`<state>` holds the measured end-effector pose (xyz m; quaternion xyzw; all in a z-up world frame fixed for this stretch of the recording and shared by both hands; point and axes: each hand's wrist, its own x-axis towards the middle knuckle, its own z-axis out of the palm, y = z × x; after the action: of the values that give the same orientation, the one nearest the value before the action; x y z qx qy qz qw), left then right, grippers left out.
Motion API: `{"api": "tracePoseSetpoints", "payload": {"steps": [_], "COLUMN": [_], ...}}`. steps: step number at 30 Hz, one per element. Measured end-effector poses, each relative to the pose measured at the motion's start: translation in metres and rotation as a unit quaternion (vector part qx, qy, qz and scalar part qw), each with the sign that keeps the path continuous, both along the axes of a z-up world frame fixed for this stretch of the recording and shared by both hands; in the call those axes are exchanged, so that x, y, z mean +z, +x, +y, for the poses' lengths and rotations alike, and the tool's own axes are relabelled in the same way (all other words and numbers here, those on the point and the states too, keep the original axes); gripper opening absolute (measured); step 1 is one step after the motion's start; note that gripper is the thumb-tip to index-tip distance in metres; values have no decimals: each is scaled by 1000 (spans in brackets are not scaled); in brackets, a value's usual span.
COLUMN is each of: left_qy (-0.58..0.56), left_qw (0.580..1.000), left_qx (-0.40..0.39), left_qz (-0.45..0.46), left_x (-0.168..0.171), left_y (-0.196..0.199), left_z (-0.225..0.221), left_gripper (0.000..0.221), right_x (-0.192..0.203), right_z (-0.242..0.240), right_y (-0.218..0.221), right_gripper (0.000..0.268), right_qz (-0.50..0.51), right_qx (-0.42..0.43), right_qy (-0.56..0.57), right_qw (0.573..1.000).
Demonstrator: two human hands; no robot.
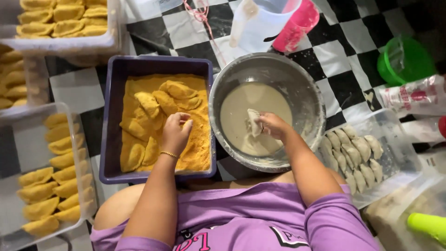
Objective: Manually coating dumplings by dipping them in liquid batter and then rolling them in breadcrumbs
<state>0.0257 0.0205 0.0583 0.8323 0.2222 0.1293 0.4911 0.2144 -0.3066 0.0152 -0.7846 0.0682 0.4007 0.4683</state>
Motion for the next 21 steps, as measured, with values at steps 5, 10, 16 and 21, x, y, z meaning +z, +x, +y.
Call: {"api": "tracePoseSetpoints", "payload": {"steps": [5,10,16,21], "left_qy": [19,16,20,11], "left_qw": [997,994,992,990], "left_qx": [-37,-47,-65,-85], "left_qz": [69,97,108,110], "left_x": [-7,-8,-10,-3], "left_y": [-2,-3,-3,-5], "left_z": [-2,-2,-3,-5], "left_gripper": [19,21,21,22], "right_x": [36,-11,-20,-7], "right_z": [7,-10,-23,-5], "right_y": [-9,14,9,2], "right_gripper": [24,27,59,98], "right_qz": [145,152,58,-30], "right_qx": [-111,-178,-117,-72], "right_qy": [294,268,193,184], "right_qw": [938,935,973,980]}}
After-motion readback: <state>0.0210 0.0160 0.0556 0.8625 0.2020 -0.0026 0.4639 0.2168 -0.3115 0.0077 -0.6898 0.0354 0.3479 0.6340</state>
